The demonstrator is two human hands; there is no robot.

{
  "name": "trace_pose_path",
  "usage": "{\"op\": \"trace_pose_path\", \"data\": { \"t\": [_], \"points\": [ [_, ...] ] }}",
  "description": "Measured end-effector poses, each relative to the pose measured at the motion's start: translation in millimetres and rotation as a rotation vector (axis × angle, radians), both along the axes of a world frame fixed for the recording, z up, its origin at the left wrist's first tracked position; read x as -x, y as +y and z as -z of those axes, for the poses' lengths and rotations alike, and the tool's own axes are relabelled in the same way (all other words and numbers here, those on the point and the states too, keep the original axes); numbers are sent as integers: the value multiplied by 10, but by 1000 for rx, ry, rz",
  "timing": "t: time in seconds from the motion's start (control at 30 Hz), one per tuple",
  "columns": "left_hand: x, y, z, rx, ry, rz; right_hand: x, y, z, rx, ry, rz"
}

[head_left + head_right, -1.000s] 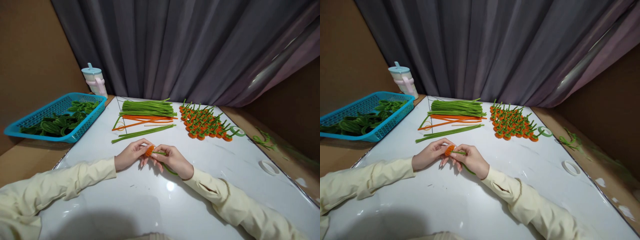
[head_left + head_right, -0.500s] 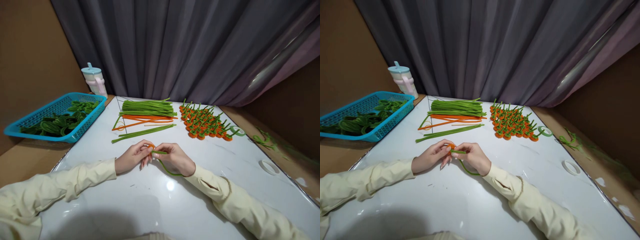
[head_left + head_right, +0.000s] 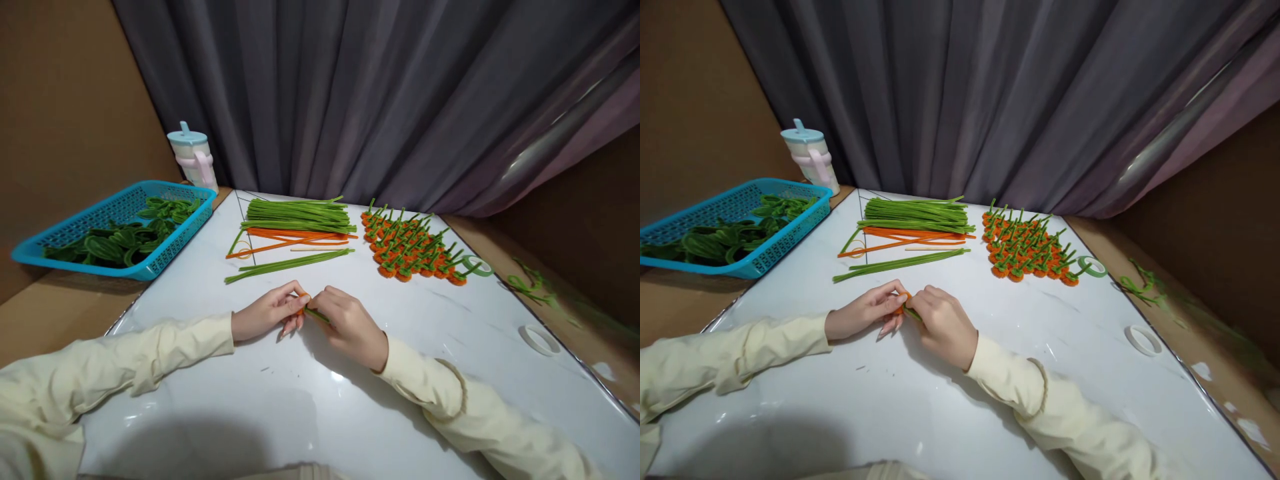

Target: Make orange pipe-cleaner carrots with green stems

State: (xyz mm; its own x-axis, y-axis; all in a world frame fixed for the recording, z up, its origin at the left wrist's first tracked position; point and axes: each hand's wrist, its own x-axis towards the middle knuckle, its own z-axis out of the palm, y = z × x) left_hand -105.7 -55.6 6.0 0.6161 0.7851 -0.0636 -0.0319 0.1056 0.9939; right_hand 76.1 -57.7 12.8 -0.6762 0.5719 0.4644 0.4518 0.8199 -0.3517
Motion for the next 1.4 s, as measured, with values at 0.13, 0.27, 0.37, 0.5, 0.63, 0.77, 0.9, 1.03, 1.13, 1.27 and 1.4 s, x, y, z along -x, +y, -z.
{"op": "trace_pose_path", "data": {
  "t": [0.13,0.27,0.37,0.5,0.63,0.77,0.9,1.03,1.13,1.27,1.4],
  "points": [
    [-2,18,13,25,-24,-8,4,-1,-21,7,33,11],
    [7,54,57,66,-72,-10,-31,63,-109,374,150,56],
    [12,66,65,41,-64,-7,-59,98,-156,488,143,57],
    [11,50,32,50,-47,-18,-64,75,-142,281,108,-20],
    [13,36,22,96,-50,-18,-37,7,-138,-159,-78,-17],
    [19,42,43,123,-68,-7,-13,-44,-174,-524,-255,-21],
    [25,49,43,164,-73,11,-36,-40,-181,-574,-261,-74],
    [24,43,23,180,-59,26,-79,-7,-146,-629,-208,-161],
    [27,44,17,193,-50,36,-90,1,-105,-713,-186,-219],
    [27,57,1,233,-51,38,-89,-8,-68,-732,-196,-233],
    [9,66,-45,260,-26,13,-101,5,-62,-645,-136,-257]
  ]
}}
